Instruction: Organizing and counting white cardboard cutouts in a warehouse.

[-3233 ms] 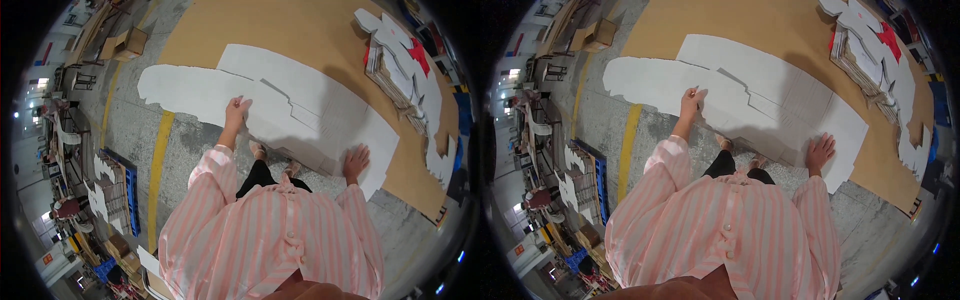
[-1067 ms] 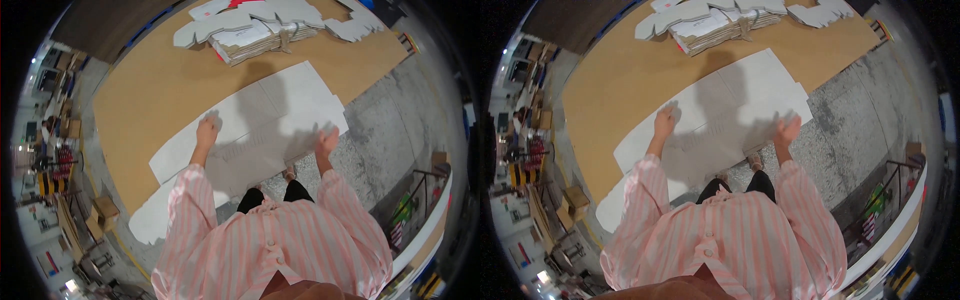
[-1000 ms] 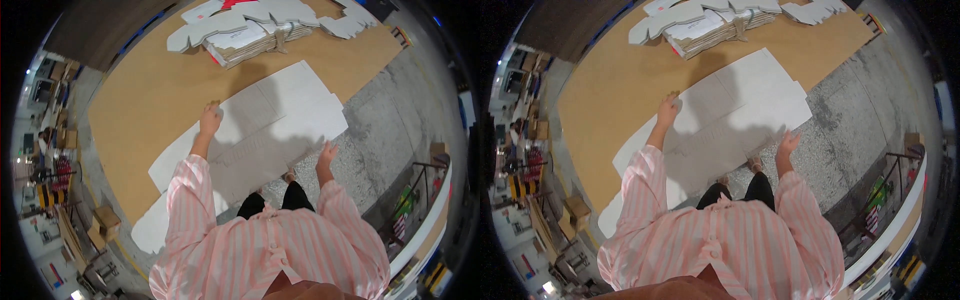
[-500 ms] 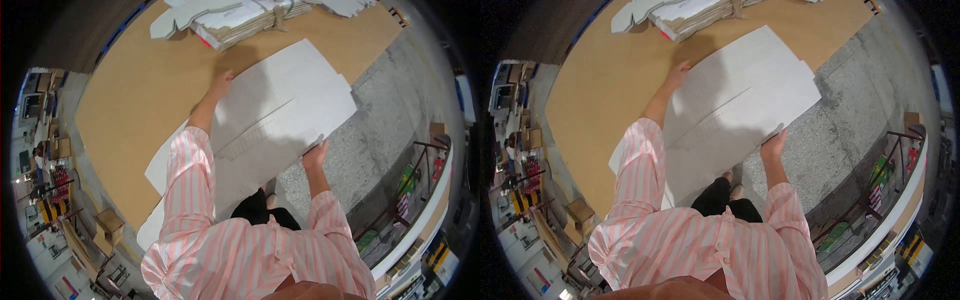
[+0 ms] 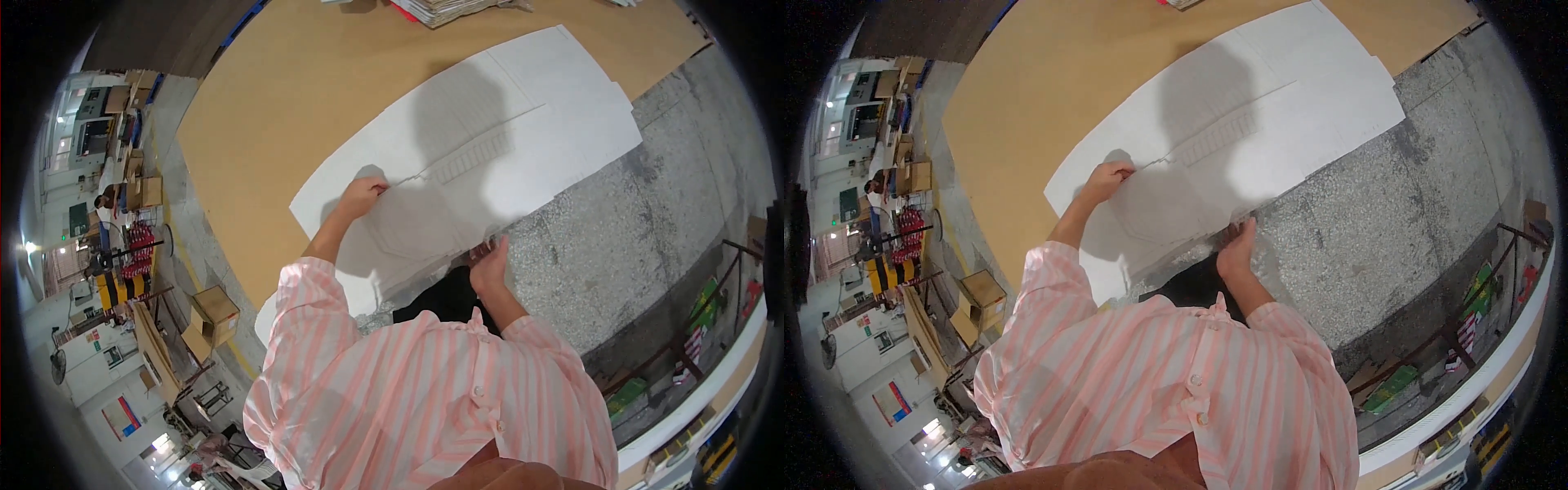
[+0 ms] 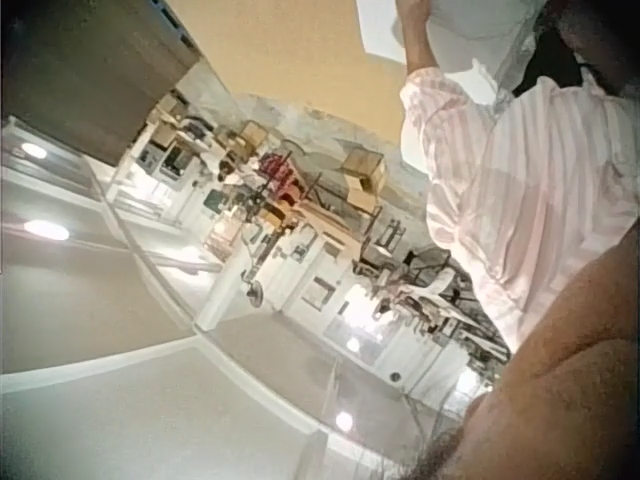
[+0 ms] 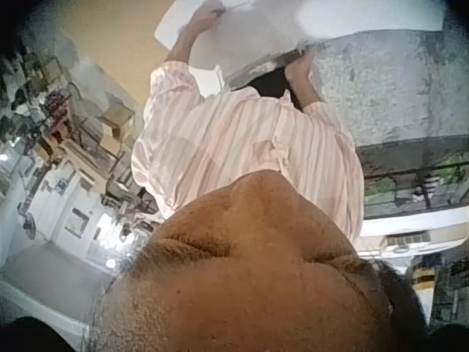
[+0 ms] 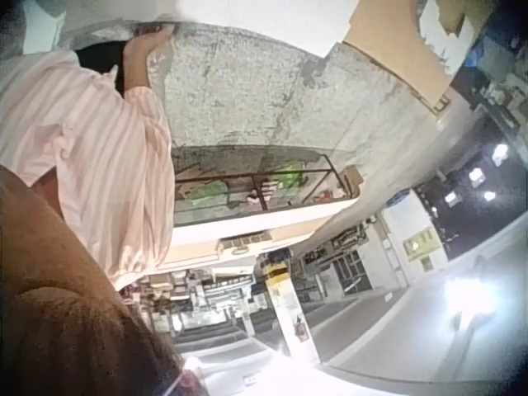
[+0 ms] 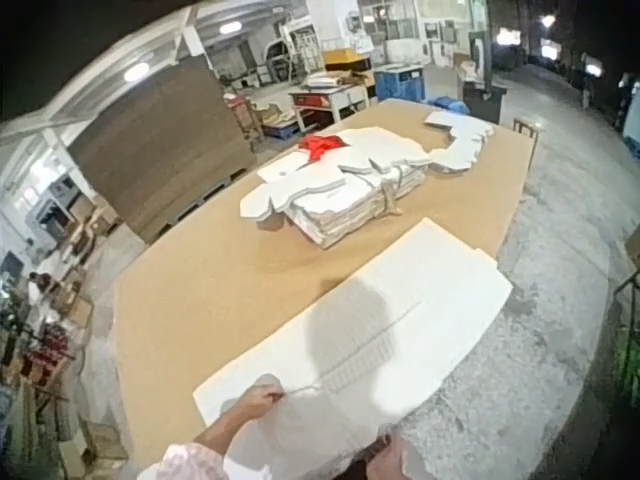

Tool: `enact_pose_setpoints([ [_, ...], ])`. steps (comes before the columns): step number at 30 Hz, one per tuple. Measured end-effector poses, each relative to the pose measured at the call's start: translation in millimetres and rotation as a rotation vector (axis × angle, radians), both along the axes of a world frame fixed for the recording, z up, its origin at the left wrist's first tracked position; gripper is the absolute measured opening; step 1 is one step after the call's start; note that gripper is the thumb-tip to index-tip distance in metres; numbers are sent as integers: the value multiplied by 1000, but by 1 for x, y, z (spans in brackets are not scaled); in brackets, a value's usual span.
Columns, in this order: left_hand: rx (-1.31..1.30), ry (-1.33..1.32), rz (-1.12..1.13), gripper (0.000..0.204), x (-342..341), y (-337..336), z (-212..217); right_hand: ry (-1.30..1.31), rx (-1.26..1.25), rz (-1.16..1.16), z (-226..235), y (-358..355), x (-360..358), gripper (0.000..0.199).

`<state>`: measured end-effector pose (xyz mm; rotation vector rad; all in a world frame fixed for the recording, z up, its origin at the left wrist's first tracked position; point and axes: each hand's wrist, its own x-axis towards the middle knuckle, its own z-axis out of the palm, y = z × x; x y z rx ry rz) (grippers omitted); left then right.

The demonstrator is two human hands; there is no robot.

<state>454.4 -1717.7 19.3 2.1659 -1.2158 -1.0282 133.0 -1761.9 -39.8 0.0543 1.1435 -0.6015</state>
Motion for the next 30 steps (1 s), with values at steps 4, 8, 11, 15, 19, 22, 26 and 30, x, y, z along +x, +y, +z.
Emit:
enact_pose_setpoints([
  [4,-105,-249,-177,20,-24,-3,0,-221,-220,-202,-13,11,30,62],
  [8,-21,-403,-211,20,-29,11,-2,-83,-43,-253,42,10,63,64],
  [11,-17,-547,-259,22,-39,5,0,-23,-154,-244,55,12,64,66],
  [15,-51,-346,-199,26,-31,0,-1,-113,-240,-169,35,7,52,67],
  [19,-57,-314,-248,28,-25,6,-3,-104,-258,-148,41,13,56,66],
  [22,-58,-362,-251,28,-31,5,-3,62,-106,-180,40,8,57,66],
  [26,-69,-142,-198,28,-15,15,-5,-118,-301,-147,36,17,50,67],
  [30,-192,-110,-90,26,19,61,-13,-25,-230,-99,32,54,48,69],
])
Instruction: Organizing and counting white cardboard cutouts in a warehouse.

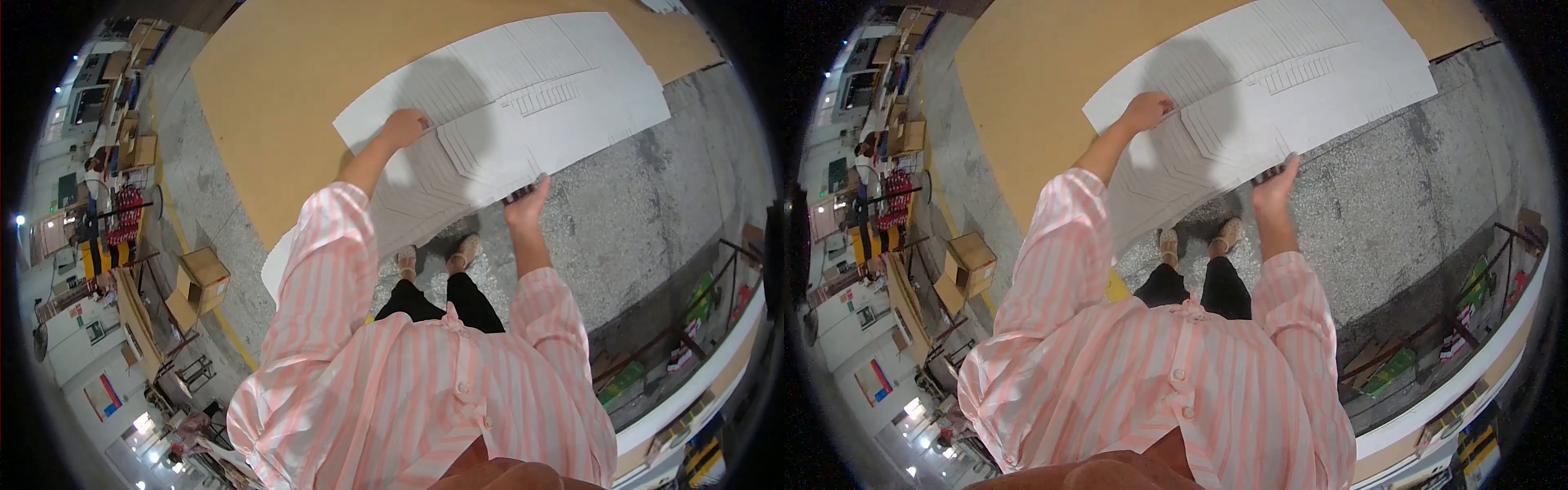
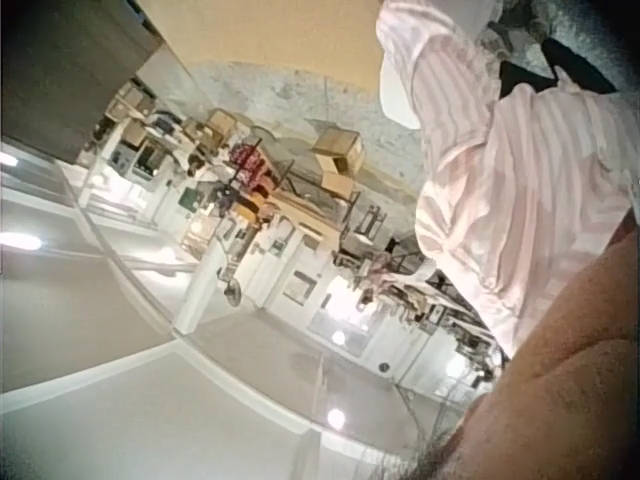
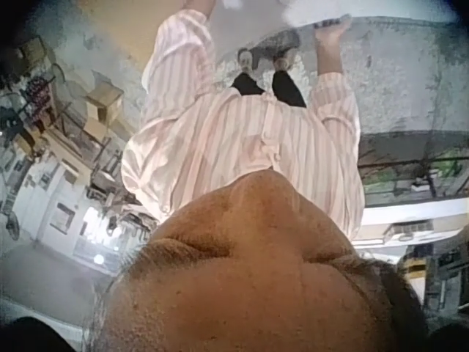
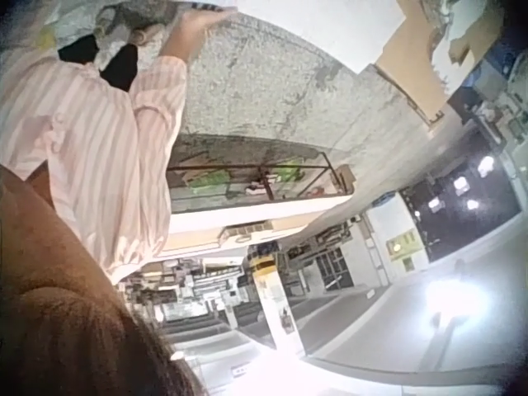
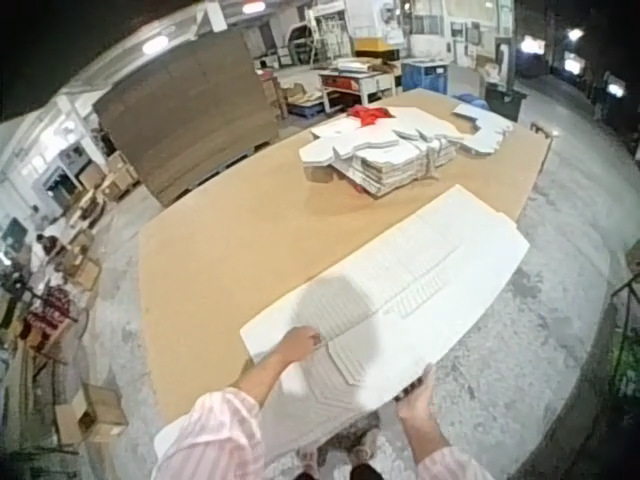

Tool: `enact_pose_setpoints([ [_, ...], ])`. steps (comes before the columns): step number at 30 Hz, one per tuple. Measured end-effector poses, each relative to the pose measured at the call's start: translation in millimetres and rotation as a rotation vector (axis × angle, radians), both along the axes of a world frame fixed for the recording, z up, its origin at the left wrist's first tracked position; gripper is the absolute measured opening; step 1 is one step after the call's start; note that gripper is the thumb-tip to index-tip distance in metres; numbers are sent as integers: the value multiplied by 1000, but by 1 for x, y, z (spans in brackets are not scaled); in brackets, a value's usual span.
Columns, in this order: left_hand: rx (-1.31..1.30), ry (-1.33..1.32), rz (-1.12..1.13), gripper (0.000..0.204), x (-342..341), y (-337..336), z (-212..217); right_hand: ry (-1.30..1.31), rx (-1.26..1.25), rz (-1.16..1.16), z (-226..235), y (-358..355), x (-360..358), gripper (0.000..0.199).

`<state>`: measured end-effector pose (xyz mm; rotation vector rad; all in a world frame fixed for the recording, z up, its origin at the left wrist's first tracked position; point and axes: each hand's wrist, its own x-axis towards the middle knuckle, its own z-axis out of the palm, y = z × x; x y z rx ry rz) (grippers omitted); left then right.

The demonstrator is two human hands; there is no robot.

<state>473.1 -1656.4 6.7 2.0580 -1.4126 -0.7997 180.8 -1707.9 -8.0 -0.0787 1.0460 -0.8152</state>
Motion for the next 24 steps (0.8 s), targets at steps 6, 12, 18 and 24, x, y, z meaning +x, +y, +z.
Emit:
enact_pose_setpoints([
  [6,116,-176,-85,26,-15,26,-4,13,-167,-88,-10,29,32,74],
  [12,141,-386,-176,24,-21,26,-2,116,-146,-86,-8,30,45,78],
  [18,-196,-118,0,24,10,55,-14,73,-280,39,-7,36,30,81],
  [24,74,-70,-125,22,20,96,-8,-33,-96,48,-22,97,40,81],
])
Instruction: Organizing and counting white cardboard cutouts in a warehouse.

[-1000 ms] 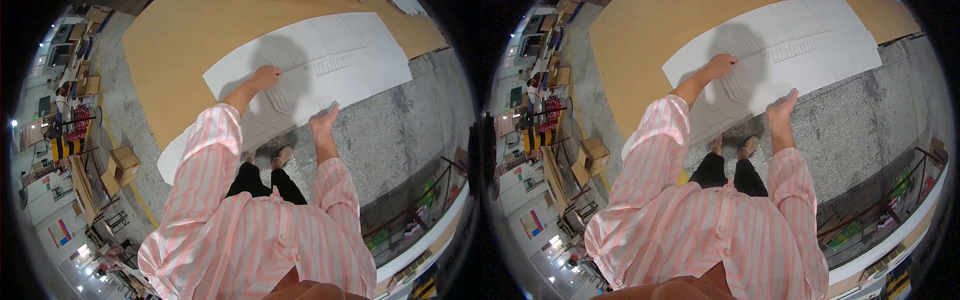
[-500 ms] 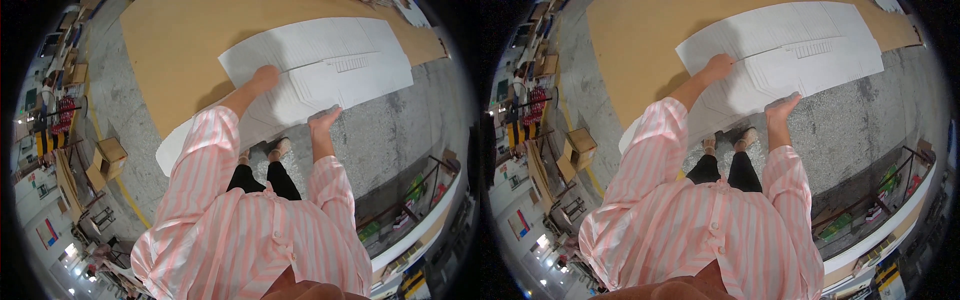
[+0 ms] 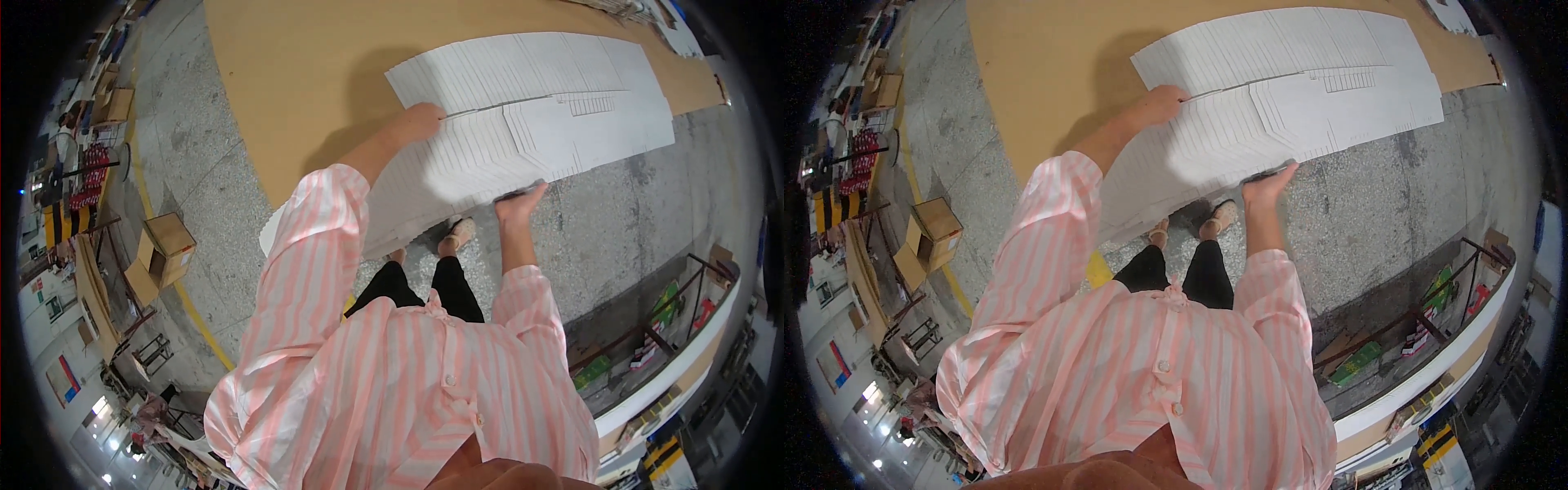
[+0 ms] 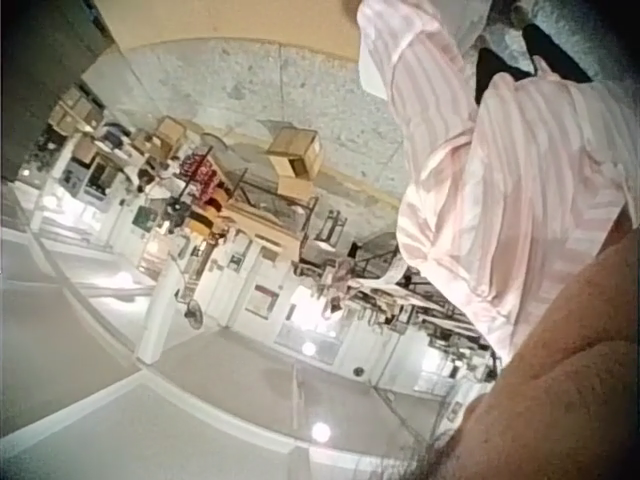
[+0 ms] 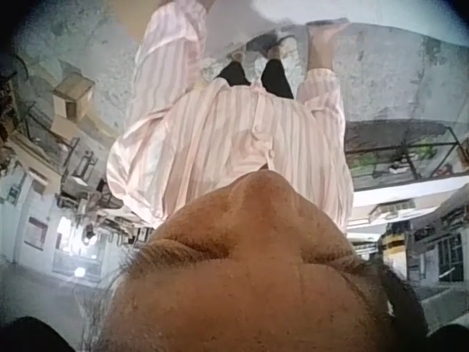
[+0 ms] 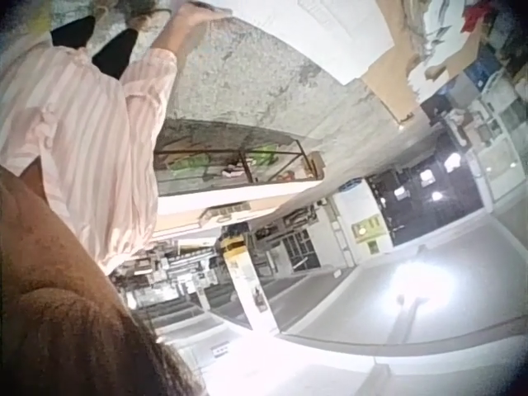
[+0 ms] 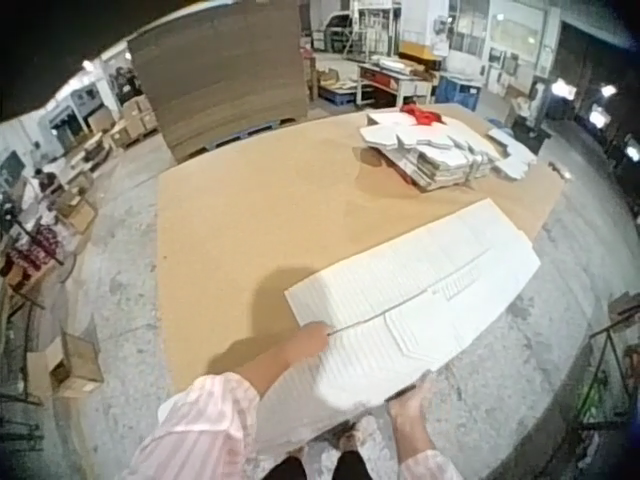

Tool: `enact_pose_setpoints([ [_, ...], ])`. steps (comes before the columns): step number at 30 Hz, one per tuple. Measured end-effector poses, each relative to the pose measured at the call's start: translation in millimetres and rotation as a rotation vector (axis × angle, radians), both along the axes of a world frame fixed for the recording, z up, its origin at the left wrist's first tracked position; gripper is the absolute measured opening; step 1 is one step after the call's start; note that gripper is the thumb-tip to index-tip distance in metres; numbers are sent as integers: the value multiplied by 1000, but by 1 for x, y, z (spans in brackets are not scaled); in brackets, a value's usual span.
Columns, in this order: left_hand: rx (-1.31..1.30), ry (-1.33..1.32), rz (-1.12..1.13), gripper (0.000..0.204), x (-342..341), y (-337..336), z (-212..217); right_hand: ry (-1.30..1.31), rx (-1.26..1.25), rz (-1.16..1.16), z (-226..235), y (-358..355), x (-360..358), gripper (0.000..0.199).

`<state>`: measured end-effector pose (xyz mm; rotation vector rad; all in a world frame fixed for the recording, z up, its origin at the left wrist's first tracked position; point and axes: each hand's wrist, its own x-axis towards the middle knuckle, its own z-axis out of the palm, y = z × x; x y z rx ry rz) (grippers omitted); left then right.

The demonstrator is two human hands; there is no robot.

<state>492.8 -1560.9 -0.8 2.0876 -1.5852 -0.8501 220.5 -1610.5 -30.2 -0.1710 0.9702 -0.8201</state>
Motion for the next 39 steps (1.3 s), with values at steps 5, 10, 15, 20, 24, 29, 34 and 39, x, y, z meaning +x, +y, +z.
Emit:
enact_pose_setpoints([
  [5,30,-213,-53,25,-3,8,-11,189,-110,-74,23,11,32,86],
  [10,-40,-89,48,27,-3,11,-7,49,-135,35,20,8,19,91],
  [15,-48,-58,30,23,-6,15,1,180,107,-188,9,-3,-22,98],
  [20,-60,-105,88,23,-8,16,-4,20,-138,2,4,-15,-4,107],
  [24,-3,-108,112,25,-10,19,-1,68,98,-235,16,-6,0,99],
  [29,44,-133,96,27,-13,17,3,201,-153,-152,24,-7,21,87],
  [34,32,-123,91,27,-16,15,1,263,-109,-130,19,-11,20,84],
  [39,0,10,67,26,17,40,-4,254,-17,-145,19,15,6,85],
])
